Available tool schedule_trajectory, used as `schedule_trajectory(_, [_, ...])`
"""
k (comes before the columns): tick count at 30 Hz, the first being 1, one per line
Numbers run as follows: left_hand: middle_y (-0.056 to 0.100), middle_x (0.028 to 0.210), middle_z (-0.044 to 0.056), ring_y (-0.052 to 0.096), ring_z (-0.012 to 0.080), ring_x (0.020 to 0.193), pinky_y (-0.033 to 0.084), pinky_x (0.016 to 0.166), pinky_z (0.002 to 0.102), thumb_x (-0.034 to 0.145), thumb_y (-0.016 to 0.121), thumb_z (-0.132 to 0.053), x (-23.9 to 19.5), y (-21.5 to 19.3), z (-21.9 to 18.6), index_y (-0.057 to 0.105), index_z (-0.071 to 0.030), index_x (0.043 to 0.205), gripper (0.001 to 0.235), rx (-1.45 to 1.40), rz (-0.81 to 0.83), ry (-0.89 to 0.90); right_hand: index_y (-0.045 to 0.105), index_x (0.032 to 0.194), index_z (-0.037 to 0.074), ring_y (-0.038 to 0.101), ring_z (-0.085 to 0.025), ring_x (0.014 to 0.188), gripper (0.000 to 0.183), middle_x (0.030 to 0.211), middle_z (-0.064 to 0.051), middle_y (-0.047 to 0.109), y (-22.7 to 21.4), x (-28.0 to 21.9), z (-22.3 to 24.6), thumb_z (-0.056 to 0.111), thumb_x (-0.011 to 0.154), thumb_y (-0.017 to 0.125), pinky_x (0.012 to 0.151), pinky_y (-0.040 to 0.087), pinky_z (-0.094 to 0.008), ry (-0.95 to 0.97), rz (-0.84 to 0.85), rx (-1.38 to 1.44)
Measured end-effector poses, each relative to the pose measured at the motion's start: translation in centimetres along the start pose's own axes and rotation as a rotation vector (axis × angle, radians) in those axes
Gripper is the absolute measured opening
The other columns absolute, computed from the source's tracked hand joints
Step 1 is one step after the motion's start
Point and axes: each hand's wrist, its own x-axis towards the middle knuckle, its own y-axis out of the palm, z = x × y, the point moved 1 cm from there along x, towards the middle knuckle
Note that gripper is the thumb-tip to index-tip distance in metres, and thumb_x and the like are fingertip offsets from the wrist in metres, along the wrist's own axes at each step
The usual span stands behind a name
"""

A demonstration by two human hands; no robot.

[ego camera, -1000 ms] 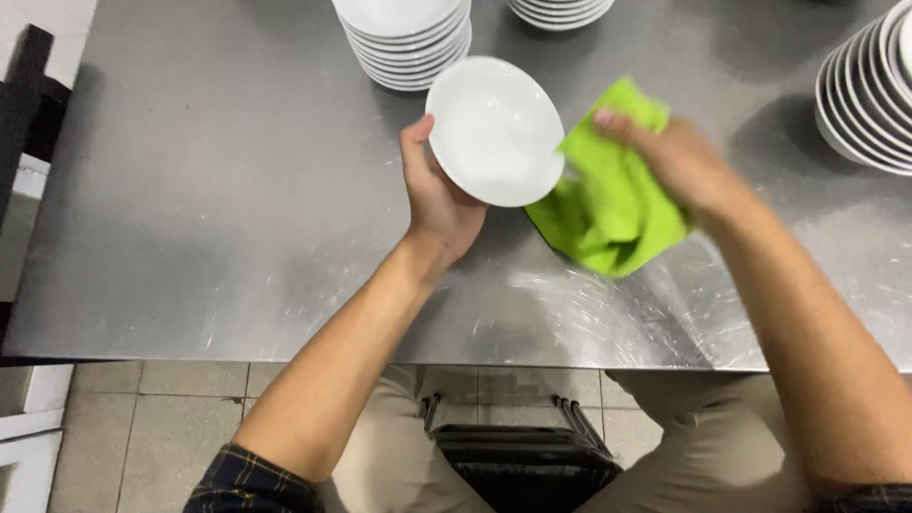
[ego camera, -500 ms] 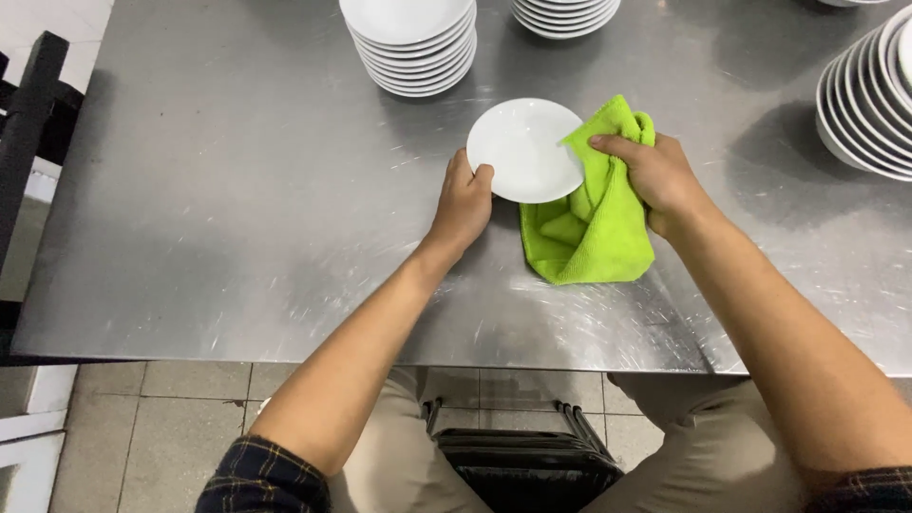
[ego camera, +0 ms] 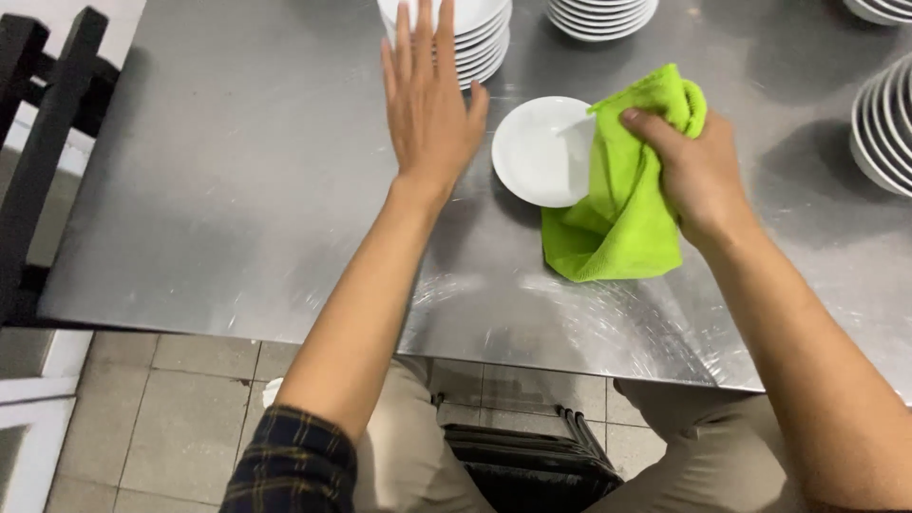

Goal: The person wipes multiple white bowls with a green cloth on a stainless steel table. They pick up each bowl, wipe the interior and exterior surfaces, and place it back on the table.

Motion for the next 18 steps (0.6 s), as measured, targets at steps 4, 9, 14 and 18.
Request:
schedule_trajectory(4, [0.031,0.165,0.007,0.016,0.0324,0.153,0.018,0.122,0.066,0.100,0.065,-0.025,1.5,3.2,1.4,0.035,-0.014,0.158,0.067,-0.001,0.105,0.064,0.067,0.106,0.012,0.073,-0.014,0.090,0.021,0.100,-0.001,0.074,1.7,0.2,-0.5,0.027,0.092,0.071,0.081,0.061,-0.029,0.045,0.071,0.071])
schedule_trajectory(9, [0.066,0.118,0.002,0.052,0.0298,0.124,0.047,0.099,0.048,0.098,0.066,-0.006,1.6,2.8,2.4,0.065,-0.014,0.122,0.025,-0.174,-0.258,0.117,0.066,0.106,0.011,0.072,-0.015,0.090,0.022,0.098,-0.001,0.073,2.5,-0.1,-0.5,0.026,0.091,0.071,0.081,0.059,-0.030,0.126,0.120,0.073])
schedule_trajectory(14, [0.068,0.100,-0.002,0.058,0.0210,0.100,0.049,0.078,0.037,0.099,0.063,-0.003,1.4,0.5,2.1,0.067,-0.014,0.109,0.015,-0.254,-0.507,0.148,0.067,0.108,0.010,0.073,-0.016,0.092,0.024,0.099,-0.002,0.073,2.7,-0.4,-0.3,0.026,0.090,0.071,0.082,0.060,-0.031,0.140,0.135,0.116])
schedule_trajectory(18, [0.066,0.093,-0.003,0.060,0.0186,0.085,0.045,0.070,0.032,0.100,0.059,0.006,0.1,-2.3,1.1,0.065,-0.013,0.109,0.021,-0.265,-0.664,0.223,0.067,0.114,0.010,0.075,-0.021,0.098,0.031,0.105,-0.005,0.074,2.9,-0.8,0.3,0.026,0.087,0.070,0.088,0.065,-0.036,0.198,0.116,0.285])
